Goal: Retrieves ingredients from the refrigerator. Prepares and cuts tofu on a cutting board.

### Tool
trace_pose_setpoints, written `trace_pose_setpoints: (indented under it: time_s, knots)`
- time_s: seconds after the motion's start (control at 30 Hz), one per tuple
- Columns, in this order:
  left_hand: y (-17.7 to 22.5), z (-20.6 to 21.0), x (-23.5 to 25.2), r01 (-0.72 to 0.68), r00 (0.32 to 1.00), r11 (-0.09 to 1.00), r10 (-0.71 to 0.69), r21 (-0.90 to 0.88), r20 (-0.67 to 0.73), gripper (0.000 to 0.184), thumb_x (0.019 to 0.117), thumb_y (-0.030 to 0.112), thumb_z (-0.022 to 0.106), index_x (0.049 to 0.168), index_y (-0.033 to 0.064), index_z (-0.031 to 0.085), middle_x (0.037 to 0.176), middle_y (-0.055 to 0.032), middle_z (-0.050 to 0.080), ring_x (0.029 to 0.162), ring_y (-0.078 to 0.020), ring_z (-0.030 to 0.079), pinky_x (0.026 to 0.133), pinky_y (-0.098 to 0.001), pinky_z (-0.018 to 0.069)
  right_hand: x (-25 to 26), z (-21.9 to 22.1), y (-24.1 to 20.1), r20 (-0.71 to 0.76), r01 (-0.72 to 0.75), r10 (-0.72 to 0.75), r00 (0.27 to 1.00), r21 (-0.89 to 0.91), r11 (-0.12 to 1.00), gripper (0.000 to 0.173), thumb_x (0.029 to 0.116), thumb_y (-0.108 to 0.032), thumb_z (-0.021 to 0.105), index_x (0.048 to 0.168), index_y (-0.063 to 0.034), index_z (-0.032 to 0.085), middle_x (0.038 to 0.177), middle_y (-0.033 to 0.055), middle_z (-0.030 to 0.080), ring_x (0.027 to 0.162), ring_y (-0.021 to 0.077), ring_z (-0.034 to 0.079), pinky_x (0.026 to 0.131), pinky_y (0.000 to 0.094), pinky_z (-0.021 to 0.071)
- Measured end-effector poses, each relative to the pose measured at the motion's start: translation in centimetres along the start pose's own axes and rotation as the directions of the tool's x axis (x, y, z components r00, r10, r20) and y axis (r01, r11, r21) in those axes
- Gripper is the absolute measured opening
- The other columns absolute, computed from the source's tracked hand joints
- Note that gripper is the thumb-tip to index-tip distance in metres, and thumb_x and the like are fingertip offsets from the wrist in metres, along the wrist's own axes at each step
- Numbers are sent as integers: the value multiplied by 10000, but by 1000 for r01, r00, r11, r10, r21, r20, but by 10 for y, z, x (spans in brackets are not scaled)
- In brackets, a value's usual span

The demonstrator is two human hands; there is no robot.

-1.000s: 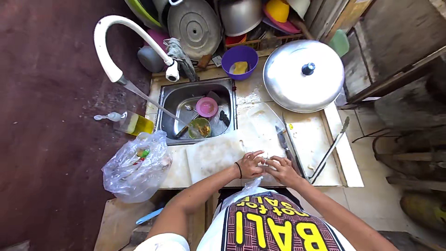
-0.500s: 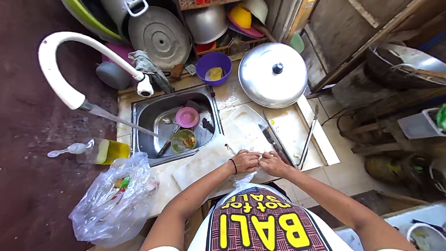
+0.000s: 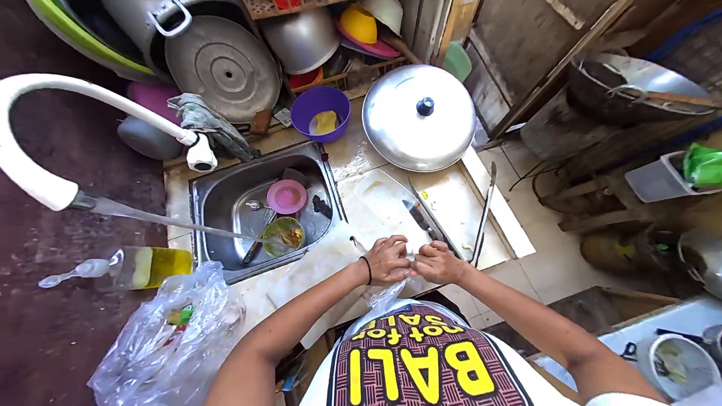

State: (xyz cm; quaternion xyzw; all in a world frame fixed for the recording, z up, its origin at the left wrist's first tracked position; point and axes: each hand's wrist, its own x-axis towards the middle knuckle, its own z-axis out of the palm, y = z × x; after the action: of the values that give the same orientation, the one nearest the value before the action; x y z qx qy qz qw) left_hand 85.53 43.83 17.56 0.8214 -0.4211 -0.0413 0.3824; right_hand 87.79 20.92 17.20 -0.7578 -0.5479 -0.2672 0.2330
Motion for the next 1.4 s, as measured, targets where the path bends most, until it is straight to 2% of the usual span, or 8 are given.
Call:
trace_pose_setpoints:
  time_s: [0.43,0.6,0.7,0.83,1.0,1.17,1.3,1.4]
  knots:
    - [-35,-60,-2,278,958,840,-281,465,-64,471,1057,389,488,834,51,729,1048,-197,706,1284,-446,561,954,-626,483,-16,-34,24,226,-233,291,930,-252,939,256,1066,-302,500,900,-188,658,779,18,623,945,249,619,983,430,389]
    - [-14,-31,5,554,816,757,-576,348,-45,402,1021,370,573,1016,16,763,1305,-229,644,1391,-456,461,1018,-636,438,-24,-25,1,316,-401,470,824,-261,878,225,1012,-262,562,873,-165,711,1169,30,748,1253,315,630,1024,622,425]
    - [-5,-9,16,528,846,797,-524,293,-100,307,989,244,639,1192,31,728,1364,-228,617,1354,-456,507,993,-640,463,-26,-22,-8,271,-522,561,783,-204,828,246,1030,-256,538,1051,-132,749,1342,70,696,1299,350,609,1008,661,425]
    - [-1,14,32,381,922,898,-387,220,-18,312,1018,93,565,1263,-70,665,1290,-273,649,1202,-431,641,977,-524,541,-37,-24,-12,203,-790,792,576,-112,603,336,1026,-220,541,1261,-42,702,1258,213,682,1123,431,667,833,618,540]
    - [18,4,58,585,696,742,-666,328,268,533,1107,278,424,1515,-64,411,1586,-247,397,1497,-353,367,1219,-448,311,-51,-16,-27,386,-853,865,322,-278,442,342,1031,-101,512,1313,35,648,1289,257,655,1144,470,645,850,595,545]
    - [20,-1,73,642,581,673,-740,367,339,699,1030,300,603,1589,8,301,1628,-222,324,1496,-384,340,1150,-528,387,-40,5,-37,357,-796,883,304,-414,442,427,993,44,500,1417,59,550,1294,292,627,1148,475,646,848,531,583]
    - [6,-1,78,665,577,671,-740,327,345,704,975,273,691,1551,14,381,1547,-241,421,1428,-423,416,1106,-566,428,-16,-4,-36,509,-876,860,-33,-429,220,585,996,-72,542,1539,51,365,1333,325,575,1246,482,576,977,553,519]
    - [6,-3,74,650,594,684,-729,330,340,643,969,314,701,1477,-4,466,1489,-256,463,1389,-417,460,1095,-547,445,-12,-26,-38,566,-906,798,-207,-418,61,569,954,-229,622,1419,61,467,1325,273,594,1197,412,629,984,551,514]
